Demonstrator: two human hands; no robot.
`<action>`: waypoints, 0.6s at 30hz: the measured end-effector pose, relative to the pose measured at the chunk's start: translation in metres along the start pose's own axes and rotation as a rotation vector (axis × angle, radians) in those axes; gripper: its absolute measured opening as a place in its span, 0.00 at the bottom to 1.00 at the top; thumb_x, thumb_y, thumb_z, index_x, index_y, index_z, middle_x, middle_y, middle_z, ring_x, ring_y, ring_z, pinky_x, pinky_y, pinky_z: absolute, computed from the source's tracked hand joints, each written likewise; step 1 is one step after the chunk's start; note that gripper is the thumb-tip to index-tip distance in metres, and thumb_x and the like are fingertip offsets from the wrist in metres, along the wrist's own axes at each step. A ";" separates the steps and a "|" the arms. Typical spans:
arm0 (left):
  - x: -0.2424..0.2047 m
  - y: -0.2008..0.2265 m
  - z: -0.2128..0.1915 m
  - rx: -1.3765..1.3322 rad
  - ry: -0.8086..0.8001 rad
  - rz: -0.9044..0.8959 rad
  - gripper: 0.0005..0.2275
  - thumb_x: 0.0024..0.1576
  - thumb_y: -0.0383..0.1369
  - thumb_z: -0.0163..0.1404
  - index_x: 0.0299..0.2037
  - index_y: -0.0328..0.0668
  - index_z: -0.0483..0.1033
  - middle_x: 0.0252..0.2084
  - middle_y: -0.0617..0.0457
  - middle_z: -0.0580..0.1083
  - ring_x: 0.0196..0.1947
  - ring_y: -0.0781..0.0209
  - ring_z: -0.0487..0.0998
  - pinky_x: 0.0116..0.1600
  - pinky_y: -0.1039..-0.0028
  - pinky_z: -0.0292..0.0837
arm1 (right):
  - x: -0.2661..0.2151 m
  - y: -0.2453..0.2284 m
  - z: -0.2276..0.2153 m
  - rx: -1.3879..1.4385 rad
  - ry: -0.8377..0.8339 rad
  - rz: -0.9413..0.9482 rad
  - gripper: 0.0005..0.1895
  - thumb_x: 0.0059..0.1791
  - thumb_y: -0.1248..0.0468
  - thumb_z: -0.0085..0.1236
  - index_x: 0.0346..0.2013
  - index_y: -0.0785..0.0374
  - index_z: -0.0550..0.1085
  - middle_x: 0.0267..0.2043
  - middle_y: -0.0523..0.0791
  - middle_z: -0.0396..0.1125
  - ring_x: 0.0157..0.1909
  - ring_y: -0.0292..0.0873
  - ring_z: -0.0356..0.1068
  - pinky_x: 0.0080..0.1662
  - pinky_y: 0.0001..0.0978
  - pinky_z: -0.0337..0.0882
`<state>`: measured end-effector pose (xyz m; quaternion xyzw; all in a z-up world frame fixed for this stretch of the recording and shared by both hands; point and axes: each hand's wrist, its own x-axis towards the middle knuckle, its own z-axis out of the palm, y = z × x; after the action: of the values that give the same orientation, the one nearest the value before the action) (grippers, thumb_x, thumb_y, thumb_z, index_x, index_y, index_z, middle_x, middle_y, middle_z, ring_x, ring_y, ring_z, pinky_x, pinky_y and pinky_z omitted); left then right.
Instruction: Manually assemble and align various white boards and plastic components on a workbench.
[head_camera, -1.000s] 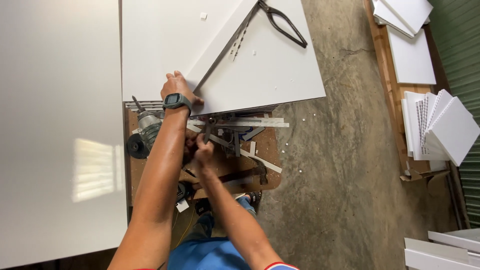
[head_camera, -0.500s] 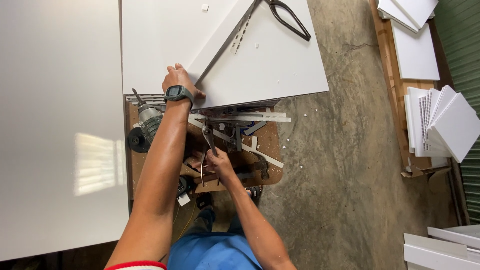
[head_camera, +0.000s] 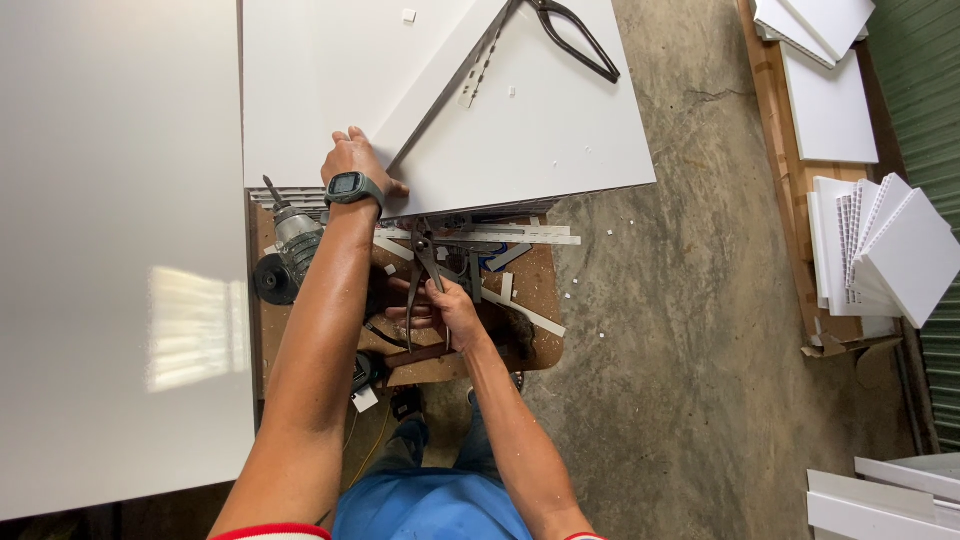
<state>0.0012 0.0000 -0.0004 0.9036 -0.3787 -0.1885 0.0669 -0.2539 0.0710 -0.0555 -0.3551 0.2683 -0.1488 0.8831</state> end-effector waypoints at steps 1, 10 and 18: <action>-0.001 0.001 -0.001 0.001 0.001 0.000 0.58 0.34 0.53 0.74 0.69 0.23 0.54 0.61 0.25 0.65 0.49 0.44 0.79 0.49 0.66 0.79 | 0.000 -0.005 0.003 0.000 -0.001 0.000 0.24 0.59 0.54 0.38 0.60 0.72 0.64 0.63 0.59 0.66 0.48 0.60 0.76 0.45 0.48 0.82; -0.002 0.001 -0.002 -0.008 0.029 0.011 0.53 0.36 0.50 0.74 0.67 0.21 0.58 0.56 0.29 0.71 0.47 0.45 0.80 0.48 0.66 0.80 | 0.020 -0.003 -0.018 -0.044 0.077 -0.012 0.16 0.62 0.55 0.40 0.51 0.65 0.68 0.37 0.49 0.72 0.31 0.42 0.74 0.36 0.39 0.80; -0.010 0.006 -0.015 -0.014 -0.027 -0.026 0.54 0.34 0.52 0.74 0.66 0.23 0.59 0.61 0.30 0.68 0.50 0.46 0.80 0.51 0.67 0.79 | 0.019 -0.077 -0.032 -0.197 -0.001 0.367 0.18 0.59 0.59 0.39 0.42 0.69 0.74 0.20 0.43 0.63 0.14 0.36 0.58 0.17 0.27 0.61</action>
<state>-0.0035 0.0031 0.0176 0.9053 -0.3666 -0.2040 0.0656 -0.2627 -0.0093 -0.0277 -0.3850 0.3412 0.0420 0.8565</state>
